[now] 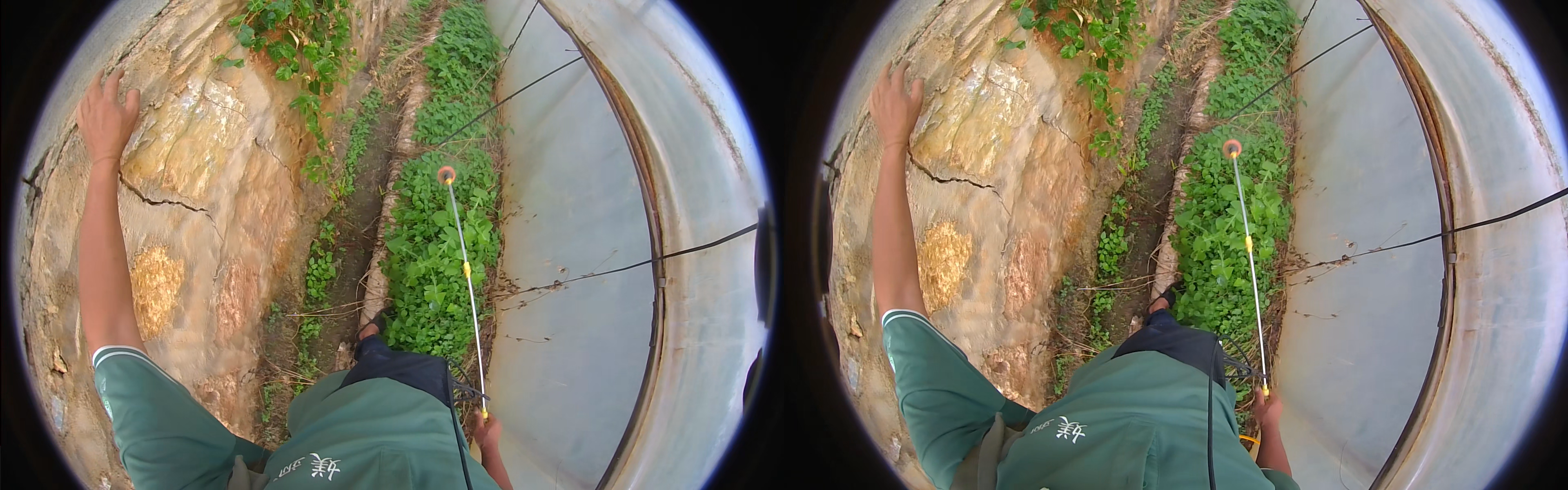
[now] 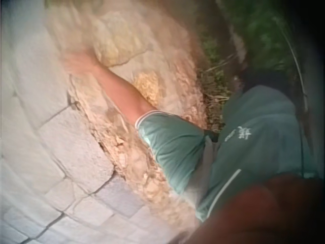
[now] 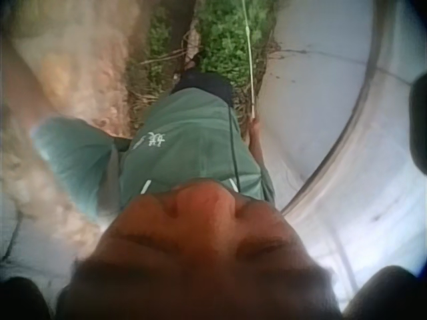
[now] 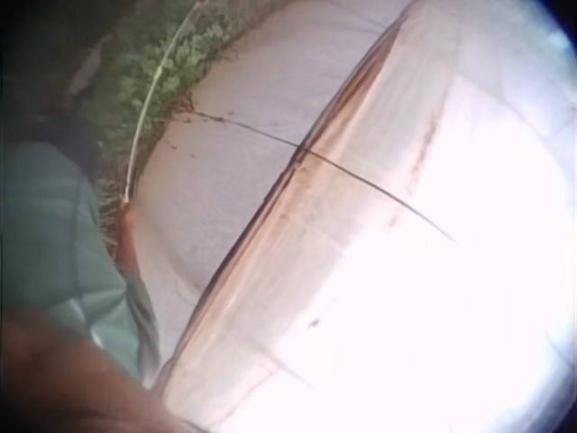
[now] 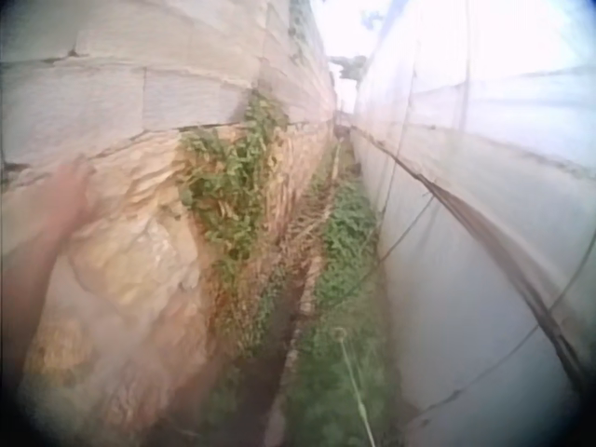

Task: The person walks along a narrow path between a stone wall and a greenhouse, using a handheld sprayer to apply liquid to the plants and ground. They maintain balance by occasionally touching the wall or greenhouse frame while moving forward.

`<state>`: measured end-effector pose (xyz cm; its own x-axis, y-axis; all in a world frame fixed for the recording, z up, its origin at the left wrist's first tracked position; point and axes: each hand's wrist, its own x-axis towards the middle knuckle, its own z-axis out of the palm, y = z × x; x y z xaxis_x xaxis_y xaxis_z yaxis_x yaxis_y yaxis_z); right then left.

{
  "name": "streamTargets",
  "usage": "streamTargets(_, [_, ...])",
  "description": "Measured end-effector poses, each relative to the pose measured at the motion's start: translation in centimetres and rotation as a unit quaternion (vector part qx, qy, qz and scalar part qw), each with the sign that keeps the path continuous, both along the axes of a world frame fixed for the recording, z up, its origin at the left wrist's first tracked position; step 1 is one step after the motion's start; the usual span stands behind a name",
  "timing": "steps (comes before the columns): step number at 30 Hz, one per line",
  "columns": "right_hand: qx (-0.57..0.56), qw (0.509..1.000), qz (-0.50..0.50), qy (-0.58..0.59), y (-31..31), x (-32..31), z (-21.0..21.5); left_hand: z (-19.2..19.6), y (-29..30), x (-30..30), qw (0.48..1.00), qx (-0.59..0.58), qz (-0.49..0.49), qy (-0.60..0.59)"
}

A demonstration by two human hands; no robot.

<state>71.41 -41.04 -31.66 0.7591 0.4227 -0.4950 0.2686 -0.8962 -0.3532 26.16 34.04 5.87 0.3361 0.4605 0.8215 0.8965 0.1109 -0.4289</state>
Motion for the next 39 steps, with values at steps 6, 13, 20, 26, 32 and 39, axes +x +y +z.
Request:
streamTargets(6, [-0.059, 0.994, 0.058, 0.078, -4.8, -2.9, 0.3, -2.1, 1.5, -0.5, 0.997, -0.003, 0.078, 0.026])
streamTargets(13, [0.176, 0.961, 0.206, 0.059, 4.4, -0.7, -10.6, -3.0, 1.9, -0.3, 0.997, 0.002, 0.072, -0.005])
streamTargets(20, [0.274, 0.940, 0.144, 0.141, 26.7, -1.0, -0.8, -3.0, 1.6, -0.1, 0.995, 0.050, -0.072, -0.046])
streamTargets(26, [0.290, 0.936, 0.169, 0.105, 30.3, -2.3, 0.8, -3.1, 1.5, 0.3, 0.995, 0.023, -0.062, -0.075])
streamTargets(32, [0.159, 0.974, 0.164, 0.008, 21.0, -0.5, -3.2, -3.2, 1.8, 0.0, 0.996, 0.049, -0.061, -0.044])
streamTargets(39, [-0.044, 0.997, -0.006, -0.068, 6.0, -2.4, -6.0, -2.9, 1.4, 0.6, 0.996, 0.007, 0.085, -0.007])
